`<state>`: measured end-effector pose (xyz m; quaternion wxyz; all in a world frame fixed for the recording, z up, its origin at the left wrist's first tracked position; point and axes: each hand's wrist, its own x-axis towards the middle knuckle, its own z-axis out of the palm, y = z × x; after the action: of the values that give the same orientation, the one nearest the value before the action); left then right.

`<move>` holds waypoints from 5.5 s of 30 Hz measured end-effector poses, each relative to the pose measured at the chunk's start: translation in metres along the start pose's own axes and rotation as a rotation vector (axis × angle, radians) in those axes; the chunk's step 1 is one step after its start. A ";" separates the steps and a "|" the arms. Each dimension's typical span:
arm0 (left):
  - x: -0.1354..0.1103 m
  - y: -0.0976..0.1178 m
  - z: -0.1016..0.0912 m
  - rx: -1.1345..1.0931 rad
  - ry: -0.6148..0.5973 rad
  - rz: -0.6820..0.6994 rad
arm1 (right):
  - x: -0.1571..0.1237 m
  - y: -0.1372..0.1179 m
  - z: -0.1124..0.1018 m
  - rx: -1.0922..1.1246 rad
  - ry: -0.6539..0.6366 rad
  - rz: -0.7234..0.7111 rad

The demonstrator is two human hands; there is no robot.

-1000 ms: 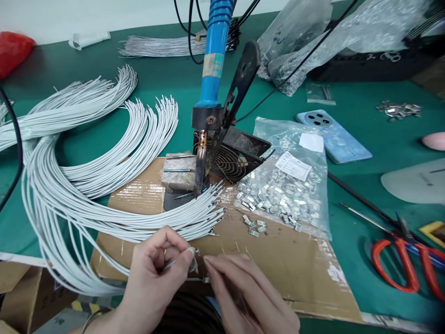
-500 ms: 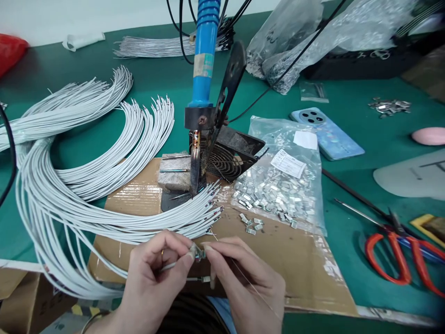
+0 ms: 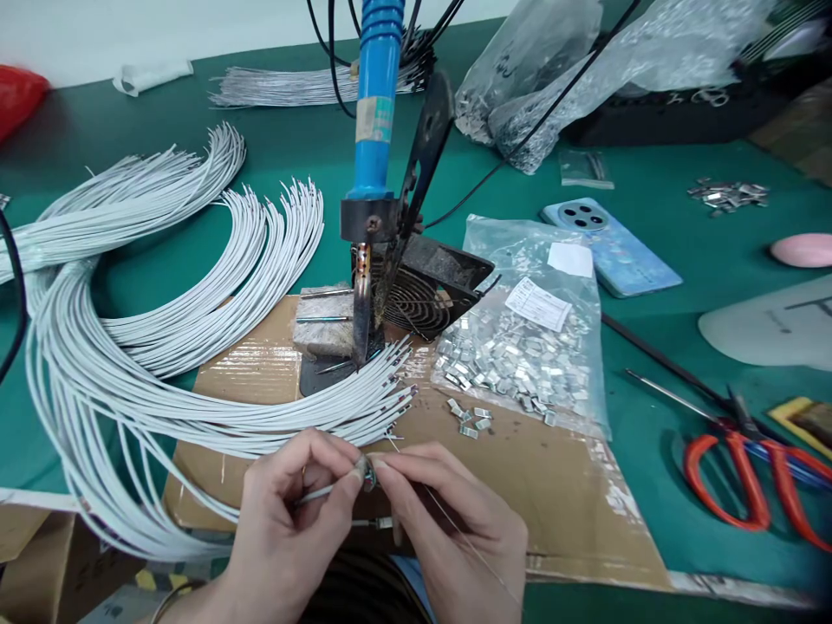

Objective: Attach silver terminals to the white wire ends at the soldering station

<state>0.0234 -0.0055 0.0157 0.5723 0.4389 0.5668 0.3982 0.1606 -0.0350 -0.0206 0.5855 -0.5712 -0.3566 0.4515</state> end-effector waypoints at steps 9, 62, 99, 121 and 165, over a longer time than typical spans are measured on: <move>0.010 -0.017 -0.001 0.030 0.040 0.023 | -0.006 -0.004 0.003 -0.161 0.081 0.005; 0.053 0.000 0.013 0.232 0.194 0.251 | 0.043 -0.020 0.020 -0.076 0.130 -0.030; 0.050 -0.001 0.010 0.238 0.180 0.300 | 0.045 -0.013 0.011 -0.063 0.085 -0.067; 0.050 -0.005 0.010 0.231 0.187 0.248 | 0.043 -0.007 0.011 -0.156 0.096 -0.061; 0.052 -0.001 0.015 0.216 0.191 0.229 | 0.048 -0.005 0.007 -0.051 0.041 -0.142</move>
<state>0.0402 0.0431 -0.0007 0.4163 0.5197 0.6043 0.4375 0.1705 0.0131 -0.0202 0.6084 -0.5681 -0.3956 0.3880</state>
